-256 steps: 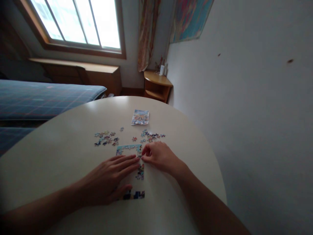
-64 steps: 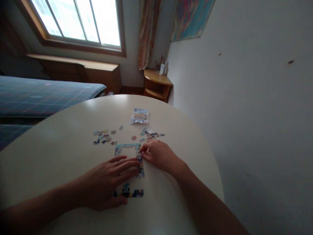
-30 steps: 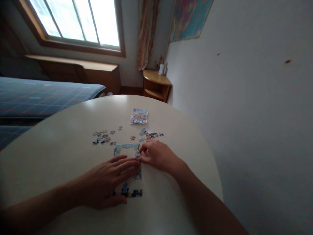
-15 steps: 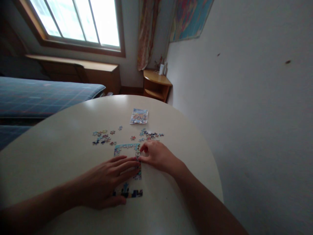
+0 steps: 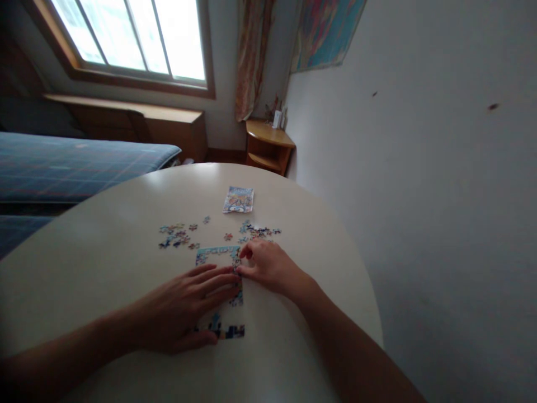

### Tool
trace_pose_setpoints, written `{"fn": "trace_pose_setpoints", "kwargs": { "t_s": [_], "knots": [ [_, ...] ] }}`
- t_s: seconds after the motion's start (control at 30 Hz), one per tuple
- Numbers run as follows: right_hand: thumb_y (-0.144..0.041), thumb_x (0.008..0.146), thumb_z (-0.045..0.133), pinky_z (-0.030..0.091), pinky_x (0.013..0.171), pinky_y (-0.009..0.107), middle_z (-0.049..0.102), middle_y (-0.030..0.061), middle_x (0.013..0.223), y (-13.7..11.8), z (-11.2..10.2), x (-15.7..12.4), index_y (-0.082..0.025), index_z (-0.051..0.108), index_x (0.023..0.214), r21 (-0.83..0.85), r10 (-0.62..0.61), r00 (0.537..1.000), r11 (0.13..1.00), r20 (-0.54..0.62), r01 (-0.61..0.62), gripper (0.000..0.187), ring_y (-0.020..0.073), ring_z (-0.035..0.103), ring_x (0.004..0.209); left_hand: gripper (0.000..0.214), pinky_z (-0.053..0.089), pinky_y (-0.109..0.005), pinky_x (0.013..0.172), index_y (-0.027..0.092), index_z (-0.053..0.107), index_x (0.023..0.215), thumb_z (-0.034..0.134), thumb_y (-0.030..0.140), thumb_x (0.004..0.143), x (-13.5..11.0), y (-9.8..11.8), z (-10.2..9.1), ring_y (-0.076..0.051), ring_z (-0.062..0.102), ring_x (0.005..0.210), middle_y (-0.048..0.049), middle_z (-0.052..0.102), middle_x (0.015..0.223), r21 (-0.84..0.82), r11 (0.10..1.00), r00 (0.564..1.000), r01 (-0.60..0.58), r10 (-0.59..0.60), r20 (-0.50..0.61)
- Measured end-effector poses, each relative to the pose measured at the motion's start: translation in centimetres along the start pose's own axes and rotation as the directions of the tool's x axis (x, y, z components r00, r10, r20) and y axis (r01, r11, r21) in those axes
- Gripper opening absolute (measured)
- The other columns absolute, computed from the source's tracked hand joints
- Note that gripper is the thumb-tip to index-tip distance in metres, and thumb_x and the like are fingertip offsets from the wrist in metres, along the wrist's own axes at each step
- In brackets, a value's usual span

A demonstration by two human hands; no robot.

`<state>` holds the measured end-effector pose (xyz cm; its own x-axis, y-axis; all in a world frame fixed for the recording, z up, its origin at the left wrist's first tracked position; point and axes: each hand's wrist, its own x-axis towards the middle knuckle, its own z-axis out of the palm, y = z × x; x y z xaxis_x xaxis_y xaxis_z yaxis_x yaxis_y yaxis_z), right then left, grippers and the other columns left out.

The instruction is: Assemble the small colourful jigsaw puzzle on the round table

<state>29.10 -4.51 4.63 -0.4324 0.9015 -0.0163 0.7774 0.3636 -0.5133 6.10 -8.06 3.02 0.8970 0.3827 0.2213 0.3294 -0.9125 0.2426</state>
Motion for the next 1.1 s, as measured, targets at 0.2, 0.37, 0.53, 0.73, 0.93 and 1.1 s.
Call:
{"fn": "trace_pose_setpoints", "kwargs": {
  "t_s": [0.2, 0.37, 0.53, 0.73, 0.93, 1.1],
  "knots": [
    [-0.026, 0.080, 0.074, 0.042, 0.070, 0.026, 0.067, 0.0039, 0.085, -0.1, 0.0, 0.1, -0.018, 0.070, 0.093, -0.016, -0.006, 1.000, 1.000, -0.003, 0.006, 0.016, 0.0153, 0.059, 0.076, 0.063, 0.035, -0.048, 0.113, 0.015, 0.045, 0.142, 0.052, 0.054, 0.093, -0.1, -0.2, 0.1, -0.033, 0.048, 0.132, -0.0150, 0.053, 0.142, 0.008, 1.000, 1.000, -0.015, 0.015, 0.002],
    [-0.024, 0.082, 0.073, 0.042, 0.067, 0.025, 0.067, 0.0018, 0.081, 0.0, 0.0, 0.2, -0.019, 0.072, 0.091, -0.010, -0.049, 0.998, 0.999, -0.027, 0.048, 0.011, 0.0134, 0.058, 0.073, 0.063, 0.036, -0.048, 0.112, 0.014, 0.046, 0.140, 0.052, 0.055, 0.093, 0.0, -0.1, -0.1, -0.033, 0.048, 0.132, -0.0147, 0.054, 0.140, 0.000, 1.000, 1.000, -0.012, 0.012, 0.012],
    [-0.025, 0.085, 0.071, 0.045, 0.070, 0.025, 0.069, 0.0017, 0.083, 0.1, 0.0, 0.1, -0.022, 0.075, 0.096, -0.036, -0.091, 0.995, 0.995, -0.033, 0.090, 0.012, 0.0131, 0.061, 0.073, 0.062, 0.037, -0.048, 0.112, 0.015, 0.046, 0.140, 0.050, 0.056, 0.093, 0.0, -0.1, 0.0, -0.033, 0.050, 0.129, -0.0151, 0.054, 0.140, 0.014, 1.000, 1.000, -0.015, 0.015, 0.013],
    [-0.027, 0.090, 0.067, 0.048, 0.079, 0.028, 0.072, 0.0044, 0.098, 0.4, -0.4, -0.1, -0.026, 0.078, 0.105, -0.117, -0.192, 0.981, 0.974, 0.037, 0.196, 0.018, 0.0145, 0.065, 0.080, 0.063, 0.035, -0.048, 0.113, 0.013, 0.046, 0.140, 0.049, 0.057, 0.093, 0.0, -0.1, 0.1, -0.033, 0.050, 0.130, -0.0147, 0.054, 0.141, 0.013, 1.000, 0.999, -0.007, 0.006, 0.035],
    [-0.027, 0.093, 0.064, 0.049, 0.081, 0.028, 0.069, 0.0060, 0.100, 0.8, -0.9, -0.2, -0.027, 0.076, 0.110, -0.124, -0.258, 0.962, 0.956, 0.085, 0.268, 0.021, 0.0157, 0.064, 0.087, 0.062, 0.037, -0.048, 0.111, 0.015, 0.047, 0.139, 0.050, 0.057, 0.094, 0.0, -0.1, -0.1, -0.032, 0.051, 0.129, -0.0146, 0.055, 0.140, 0.011, 1.000, 1.000, -0.010, 0.010, 0.017],
    [-0.020, 0.092, 0.063, 0.046, 0.096, 0.034, 0.069, 0.0076, 0.116, 1.0, -0.9, 0.1, -0.025, 0.075, 0.108, -0.140, -0.345, 0.936, 0.926, 0.071, 0.351, 0.021, 0.0189, 0.063, 0.105, 0.057, 0.037, -0.049, 0.111, 0.018, 0.051, 0.135, 0.052, 0.056, 0.093, 0.0, -0.2, -0.3, -0.034, 0.048, 0.131, -0.0140, 0.054, 0.140, 0.030, 0.999, 1.000, -0.025, 0.025, 0.013]
  ]
}}
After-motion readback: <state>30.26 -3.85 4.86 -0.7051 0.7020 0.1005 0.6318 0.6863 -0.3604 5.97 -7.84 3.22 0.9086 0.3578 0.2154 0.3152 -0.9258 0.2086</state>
